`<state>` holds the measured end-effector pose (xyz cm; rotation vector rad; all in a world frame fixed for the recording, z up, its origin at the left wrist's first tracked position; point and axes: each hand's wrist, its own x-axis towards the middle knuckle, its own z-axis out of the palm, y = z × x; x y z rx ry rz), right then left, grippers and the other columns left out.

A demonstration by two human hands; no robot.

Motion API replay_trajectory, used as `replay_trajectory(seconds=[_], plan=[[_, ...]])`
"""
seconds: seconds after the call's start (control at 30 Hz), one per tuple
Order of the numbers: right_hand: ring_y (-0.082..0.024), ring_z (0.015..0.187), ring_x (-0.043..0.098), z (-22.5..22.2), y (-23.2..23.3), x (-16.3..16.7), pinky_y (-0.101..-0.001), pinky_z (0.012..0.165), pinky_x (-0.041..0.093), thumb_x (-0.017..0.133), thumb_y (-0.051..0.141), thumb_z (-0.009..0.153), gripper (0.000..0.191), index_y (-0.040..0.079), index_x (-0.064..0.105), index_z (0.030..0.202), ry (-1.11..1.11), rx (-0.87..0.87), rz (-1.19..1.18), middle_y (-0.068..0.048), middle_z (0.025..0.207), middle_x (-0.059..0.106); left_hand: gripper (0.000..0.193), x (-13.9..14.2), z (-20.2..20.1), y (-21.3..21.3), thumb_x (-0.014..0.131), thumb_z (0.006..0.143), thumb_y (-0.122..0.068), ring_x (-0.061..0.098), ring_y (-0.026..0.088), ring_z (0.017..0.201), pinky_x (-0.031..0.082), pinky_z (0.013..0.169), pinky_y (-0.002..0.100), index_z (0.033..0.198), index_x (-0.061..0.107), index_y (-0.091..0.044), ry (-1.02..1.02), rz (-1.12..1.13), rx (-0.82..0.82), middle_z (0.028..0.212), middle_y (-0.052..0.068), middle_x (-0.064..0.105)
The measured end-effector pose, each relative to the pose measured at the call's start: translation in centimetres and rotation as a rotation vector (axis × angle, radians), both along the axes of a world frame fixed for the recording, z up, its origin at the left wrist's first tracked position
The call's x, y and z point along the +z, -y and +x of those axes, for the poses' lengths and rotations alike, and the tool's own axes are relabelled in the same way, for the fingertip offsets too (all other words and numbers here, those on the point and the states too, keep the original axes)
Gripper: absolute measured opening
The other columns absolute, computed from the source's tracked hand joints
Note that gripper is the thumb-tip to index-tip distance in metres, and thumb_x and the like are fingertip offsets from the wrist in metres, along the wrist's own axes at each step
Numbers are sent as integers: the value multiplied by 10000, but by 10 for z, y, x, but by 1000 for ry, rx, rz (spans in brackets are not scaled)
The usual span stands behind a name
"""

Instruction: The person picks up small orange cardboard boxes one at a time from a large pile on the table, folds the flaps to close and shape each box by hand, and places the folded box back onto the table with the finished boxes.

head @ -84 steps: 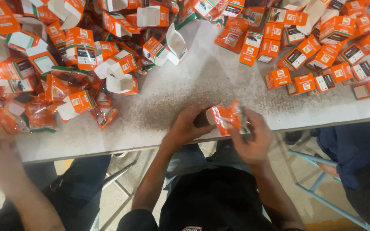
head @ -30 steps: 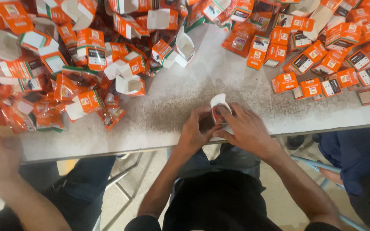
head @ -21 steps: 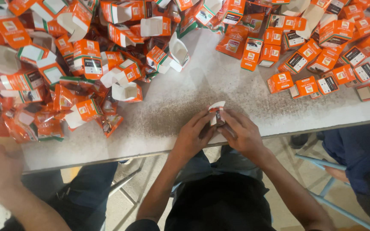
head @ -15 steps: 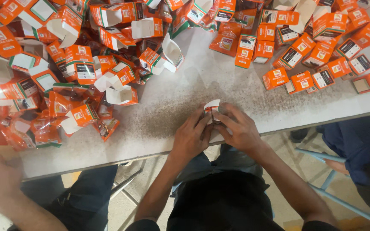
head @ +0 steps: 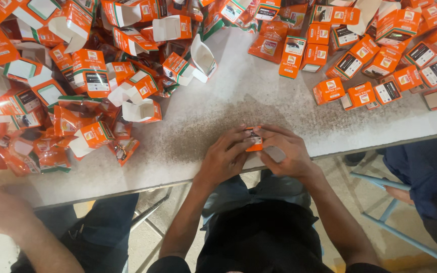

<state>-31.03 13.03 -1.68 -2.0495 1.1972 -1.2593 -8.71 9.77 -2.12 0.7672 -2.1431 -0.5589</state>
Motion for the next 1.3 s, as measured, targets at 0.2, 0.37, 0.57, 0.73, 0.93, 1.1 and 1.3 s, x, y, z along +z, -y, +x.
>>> replay_trajectory(seconds=[0.2,0.37,0.57,0.73,0.93,1.1,1.3], plan=[[-319,1217,690,-2,3,1,-409,1010,580,832,64,807,343,106,751,1137,-64,26,-64,-95,1249,726,287,24,2,0,835,798,-82,616,321,1287,564,1016,421,1062,721,-78,-3,64,-35,1192,86,671],[-305,1176,709,7,1,-11,-396,979,595,830,61,833,266,93,751,1085,-78,-63,-151,-84,1201,742,266,19,5,3,819,856,-67,646,295,1300,575,1046,411,1112,750,-85,13,67,-28,1193,74,717],[-303,1156,719,15,-2,-3,-394,971,600,811,48,844,223,72,739,1054,-86,-128,-154,-89,1173,745,231,13,6,7,828,888,-94,667,267,1298,585,1062,392,1103,742,-103,-1,63,-39,1229,71,731],[-337,1179,685,8,-7,3,-425,974,577,800,95,812,236,65,750,1041,-169,-53,-157,-123,1255,700,183,26,16,8,806,894,-186,595,305,1358,526,1088,420,1046,746,-105,196,-44,-120,1271,69,689],[-301,1113,707,-2,0,6,-410,908,581,800,96,871,139,114,722,984,-293,-132,-197,-94,1253,702,413,44,16,41,796,845,-420,452,345,1441,314,1208,594,1160,750,-157,403,-178,-69,1408,111,603],[-390,1119,620,-50,24,41,-488,910,515,724,79,943,259,51,674,1196,-578,-662,-182,-178,1319,646,768,47,8,134,831,700,-617,230,517,1413,113,1106,713,1191,700,-41,501,-303,608,1488,387,403],[-353,1312,577,0,81,43,-476,1073,502,689,35,941,412,65,621,1346,-474,-323,-225,-141,1402,590,175,29,2,154,774,820,-194,298,418,1509,129,1218,730,963,731,-102,471,-292,476,1458,195,543]])
